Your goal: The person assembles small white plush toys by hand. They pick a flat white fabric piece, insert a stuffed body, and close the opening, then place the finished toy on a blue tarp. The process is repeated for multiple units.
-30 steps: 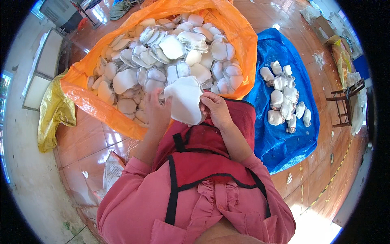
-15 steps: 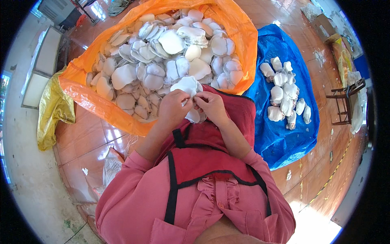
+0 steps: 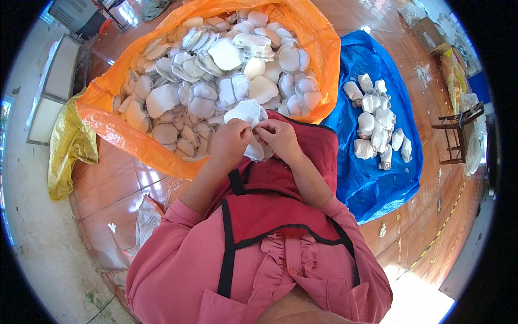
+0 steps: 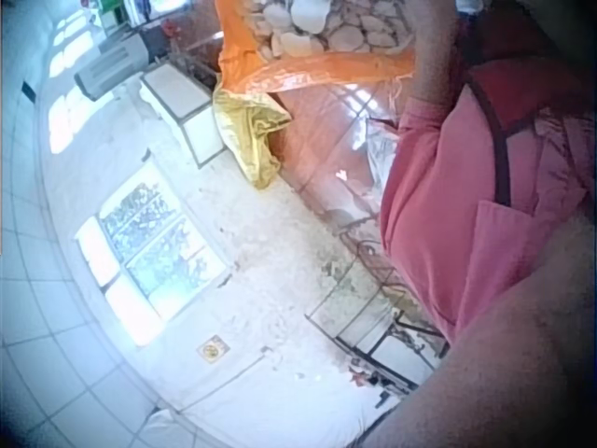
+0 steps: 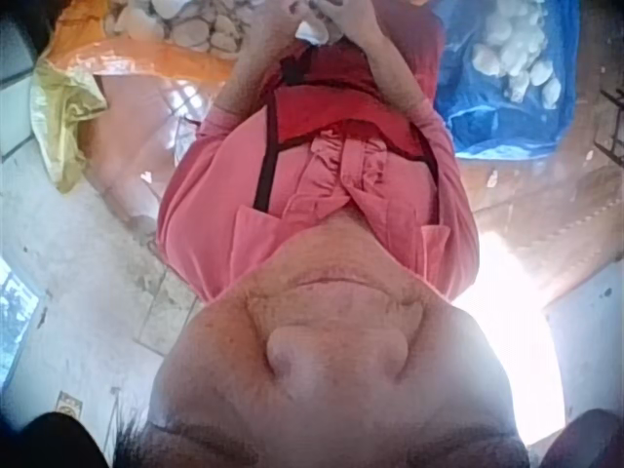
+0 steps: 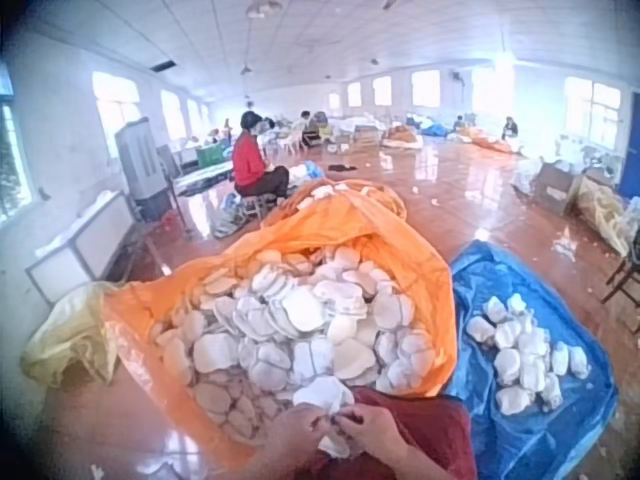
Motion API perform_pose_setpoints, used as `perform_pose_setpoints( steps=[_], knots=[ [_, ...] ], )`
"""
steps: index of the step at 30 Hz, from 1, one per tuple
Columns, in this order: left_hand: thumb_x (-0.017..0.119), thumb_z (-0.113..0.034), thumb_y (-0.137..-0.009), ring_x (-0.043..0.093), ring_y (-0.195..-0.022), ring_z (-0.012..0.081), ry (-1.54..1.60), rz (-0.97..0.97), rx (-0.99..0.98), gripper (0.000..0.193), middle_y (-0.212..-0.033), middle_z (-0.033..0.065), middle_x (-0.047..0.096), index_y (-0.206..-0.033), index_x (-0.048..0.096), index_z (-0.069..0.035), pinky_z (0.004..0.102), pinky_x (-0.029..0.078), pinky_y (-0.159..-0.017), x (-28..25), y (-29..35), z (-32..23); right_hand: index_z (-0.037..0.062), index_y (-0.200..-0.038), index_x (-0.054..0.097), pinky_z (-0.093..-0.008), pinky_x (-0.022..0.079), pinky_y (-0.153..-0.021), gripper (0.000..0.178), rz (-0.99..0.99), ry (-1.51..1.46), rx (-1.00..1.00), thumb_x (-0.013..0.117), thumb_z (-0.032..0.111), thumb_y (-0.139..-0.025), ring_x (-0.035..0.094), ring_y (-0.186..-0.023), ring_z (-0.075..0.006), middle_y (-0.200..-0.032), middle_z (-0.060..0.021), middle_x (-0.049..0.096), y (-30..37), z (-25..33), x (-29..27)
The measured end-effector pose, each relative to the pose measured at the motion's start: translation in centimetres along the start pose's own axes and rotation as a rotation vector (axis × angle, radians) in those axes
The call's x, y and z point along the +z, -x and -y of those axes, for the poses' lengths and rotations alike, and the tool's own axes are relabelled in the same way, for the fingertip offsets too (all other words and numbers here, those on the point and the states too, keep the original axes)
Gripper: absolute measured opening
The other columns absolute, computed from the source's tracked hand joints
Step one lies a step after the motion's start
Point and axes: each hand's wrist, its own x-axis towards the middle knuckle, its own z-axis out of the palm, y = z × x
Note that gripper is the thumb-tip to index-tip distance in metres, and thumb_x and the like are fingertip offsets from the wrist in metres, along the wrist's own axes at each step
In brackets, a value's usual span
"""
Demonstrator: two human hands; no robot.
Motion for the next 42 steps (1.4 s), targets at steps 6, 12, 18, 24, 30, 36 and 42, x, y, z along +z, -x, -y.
perform_pose_setpoints(
  steps=[6,12,18,24,30,36,42],
  knots=[
    [0.062,-0.017,-0.083,0.065,-0.077,0.0292,0.197,0.065,-0.283,0.017,-0.086,0.0161,0.065,-0.089,0.065,-0.001,0.037,0.05,-0.068,-0.1,0.2,0.2,-0.0008,-0.095,0.068,-0.0228,0.05,-0.058,0.015,0.02,-0.083,0.12,0.063,0.01,-0.087,0.06,-0.063,-0.0073,-0.075,-0.0037,0.067,0.0,-0.2,0.1],
    [0.063,-0.011,-0.083,0.063,-0.072,0.0183,0.132,0.045,-0.161,0.014,-0.081,0.0122,0.066,-0.09,0.064,0.001,0.0303,0.05,-0.066,0.4,0.4,1.4,-0.0021,-0.09,0.068,-0.023,0.049,-0.056,0.013,-0.005,-0.022,0.104,0.063,0.01,-0.087,0.058,-0.06,-0.0069,-0.071,-0.003,0.065,0.0,0.4,0.5],
    [0.061,-0.015,-0.082,0.064,-0.077,0.0296,0.142,0.037,-0.146,0.014,-0.084,0.0139,0.065,-0.086,0.064,-0.002,0.0363,0.051,-0.068,0.1,0.3,0.5,-0.0018,-0.087,0.068,-0.0232,0.046,-0.055,0.013,0.013,0.04,0.027,0.063,0.011,-0.084,0.057,-0.06,-0.0069,-0.069,-0.0021,0.063,-0.1,-0.2,0.3],
    [0.061,-0.014,-0.083,0.066,-0.074,0.0255,0.2,0.001,-0.201,0.014,-0.082,0.0134,0.066,-0.087,0.064,-0.001,0.0341,0.051,-0.067,0.4,0.5,0.6,-0.0018,-0.088,0.067,-0.0227,0.046,-0.055,0.014,0.001,-0.025,0.048,0.063,0.012,-0.085,0.056,-0.061,-0.0065,-0.07,-0.0019,0.063,0.0,-0.3,0.4],
    [0.06,-0.012,-0.085,0.061,-0.068,0.014,0.31,0.029,-0.302,0.013,-0.078,0.0074,0.066,-0.089,0.064,0.0,0.028,0.048,-0.064,0.4,0.6,1.3,-0.0025,-0.089,0.066,-0.0222,0.047,-0.056,0.014,-0.014,-0.13,0.099,0.061,0.011,-0.09,0.055,-0.061,-0.0063,-0.072,-0.0014,0.063,0.1,0.4,0.8],
    [0.06,-0.011,-0.087,0.056,-0.069,0.0096,0.292,0.069,-0.257,0.013,-0.078,0.0039,0.063,-0.092,0.062,0.0,0.0252,0.046,-0.064,0.4,0.6,1.4,-0.0013,-0.09,0.065,-0.0223,0.046,-0.055,0.012,0.001,-0.157,0.104,0.061,0.01,-0.09,0.055,-0.06,-0.0065,-0.071,-0.0007,0.061,0.1,-0.1,0.8],
    [0.059,-0.013,-0.086,0.062,-0.073,0.0181,0.297,0.097,-0.27,0.016,-0.081,0.0104,0.065,-0.094,0.062,0.0,0.0302,0.049,-0.067,0.5,0.7,1.4,-0.0013,-0.089,0.064,-0.0223,0.046,-0.056,0.012,0.023,-0.168,0.073,0.061,0.011,-0.089,0.055,-0.061,-0.0073,-0.072,-0.0011,0.061,0.0,-0.5,0.5]
  ],
)
